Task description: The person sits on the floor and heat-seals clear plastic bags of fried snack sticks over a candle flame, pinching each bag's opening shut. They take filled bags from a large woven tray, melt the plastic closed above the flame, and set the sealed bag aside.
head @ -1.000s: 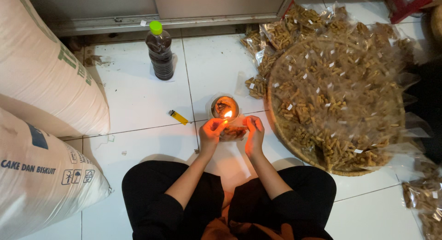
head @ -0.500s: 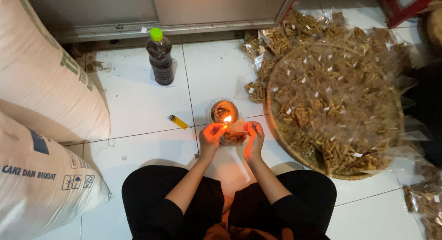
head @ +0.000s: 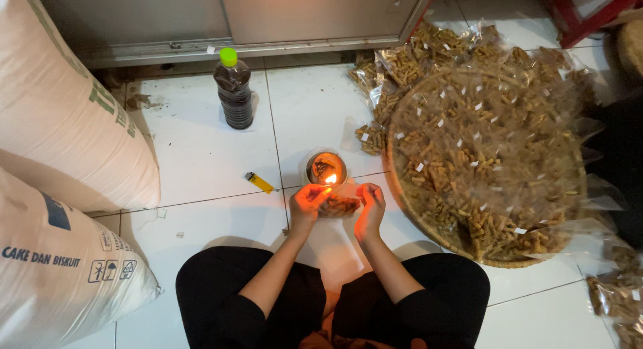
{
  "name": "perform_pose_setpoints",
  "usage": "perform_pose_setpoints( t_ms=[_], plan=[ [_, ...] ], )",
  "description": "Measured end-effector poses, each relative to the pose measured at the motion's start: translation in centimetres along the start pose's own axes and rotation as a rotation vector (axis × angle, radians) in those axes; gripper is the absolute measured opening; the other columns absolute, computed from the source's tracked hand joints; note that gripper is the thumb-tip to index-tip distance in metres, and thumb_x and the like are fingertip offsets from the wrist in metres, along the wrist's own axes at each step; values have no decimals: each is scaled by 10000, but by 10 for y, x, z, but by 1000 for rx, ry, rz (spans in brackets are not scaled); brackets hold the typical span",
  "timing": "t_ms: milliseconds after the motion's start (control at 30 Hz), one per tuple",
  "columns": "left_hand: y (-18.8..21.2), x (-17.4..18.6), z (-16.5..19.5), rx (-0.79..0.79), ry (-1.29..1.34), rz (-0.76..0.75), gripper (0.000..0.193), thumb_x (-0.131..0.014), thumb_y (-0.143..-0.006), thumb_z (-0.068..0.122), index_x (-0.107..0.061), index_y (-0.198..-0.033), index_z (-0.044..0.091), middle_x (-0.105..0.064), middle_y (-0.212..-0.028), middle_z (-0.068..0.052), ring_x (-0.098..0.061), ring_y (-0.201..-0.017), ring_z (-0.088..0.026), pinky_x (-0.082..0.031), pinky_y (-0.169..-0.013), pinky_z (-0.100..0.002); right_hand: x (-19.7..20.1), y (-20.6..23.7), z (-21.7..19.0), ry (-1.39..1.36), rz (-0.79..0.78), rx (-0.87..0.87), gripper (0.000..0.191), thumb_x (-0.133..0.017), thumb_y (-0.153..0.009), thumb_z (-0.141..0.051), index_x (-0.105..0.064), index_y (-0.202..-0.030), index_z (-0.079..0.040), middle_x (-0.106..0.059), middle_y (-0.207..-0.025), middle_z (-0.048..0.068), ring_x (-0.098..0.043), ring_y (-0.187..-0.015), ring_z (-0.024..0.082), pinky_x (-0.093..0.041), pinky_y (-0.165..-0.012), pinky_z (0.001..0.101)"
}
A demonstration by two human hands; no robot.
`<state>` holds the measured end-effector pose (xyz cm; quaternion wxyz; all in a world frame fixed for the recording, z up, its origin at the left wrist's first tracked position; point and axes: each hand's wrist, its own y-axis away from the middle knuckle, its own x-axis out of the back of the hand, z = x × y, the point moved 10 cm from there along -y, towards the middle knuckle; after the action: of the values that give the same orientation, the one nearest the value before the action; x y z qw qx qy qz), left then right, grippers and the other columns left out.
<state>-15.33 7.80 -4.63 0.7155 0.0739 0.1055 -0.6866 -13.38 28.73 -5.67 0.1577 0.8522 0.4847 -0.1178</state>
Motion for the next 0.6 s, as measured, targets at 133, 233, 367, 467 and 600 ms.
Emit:
perform_pose_setpoints(
  t_ms=[133, 233, 367, 467, 600],
  plan=[
    [-1, 2, -5, 33, -59, 16, 125, -746, -918, 87, -748, -961, -31, -742, -840, -28, -647, -763, -70, -520, -681, -232, 1, 1, -1, -35, -1, 18, 90, -544, -1012, -123, -613, -968, -87, -612, -910, 5, -568, -887, 115, -437, -876, 288],
    [-2, 3, -6, 37, -94, 17, 126, -737, -905, 92, -747, -970, -15, -746, -829, -19, -654, -746, -69, -524, -669, -229, 2, 1, 0, -43, 11, 8, 85, -543, -1008, -116, -608, -963, -86, -609, -907, 9, -564, -880, 120, -439, -867, 291],
    [-1, 3, -4, 18, -82, 21, 119, -755, -916, 84, -734, -935, -32, -731, -823, -40, -642, -747, -80, -516, -672, -237, 3, 0, 1, -49, 26, -11, 94, -540, -1010, -117, -607, -957, -79, -603, -893, 13, -561, -868, 126, -443, -854, 288],
    [0, 0, -2, 18, -4, -8, 125, -751, -927, 84, -721, -940, -36, -730, -848, -44, -659, -782, -77, -525, -697, -231, 3, 0, 1, -54, 32, -16, 96, -531, -1005, -112, -608, -959, -79, -598, -893, 11, -560, -872, 122, -440, -851, 279],
    [0, -2, -3, 30, 3, -29, 130, -732, -935, 90, -717, -960, -36, -741, -865, -48, -678, -797, -79, -532, -700, -231, 3, 2, 1, -64, 17, -9, 97, -525, -1005, -113, -599, -955, -76, -587, -891, 11, -557, -873, 120, -452, -869, 273]
  ],
)
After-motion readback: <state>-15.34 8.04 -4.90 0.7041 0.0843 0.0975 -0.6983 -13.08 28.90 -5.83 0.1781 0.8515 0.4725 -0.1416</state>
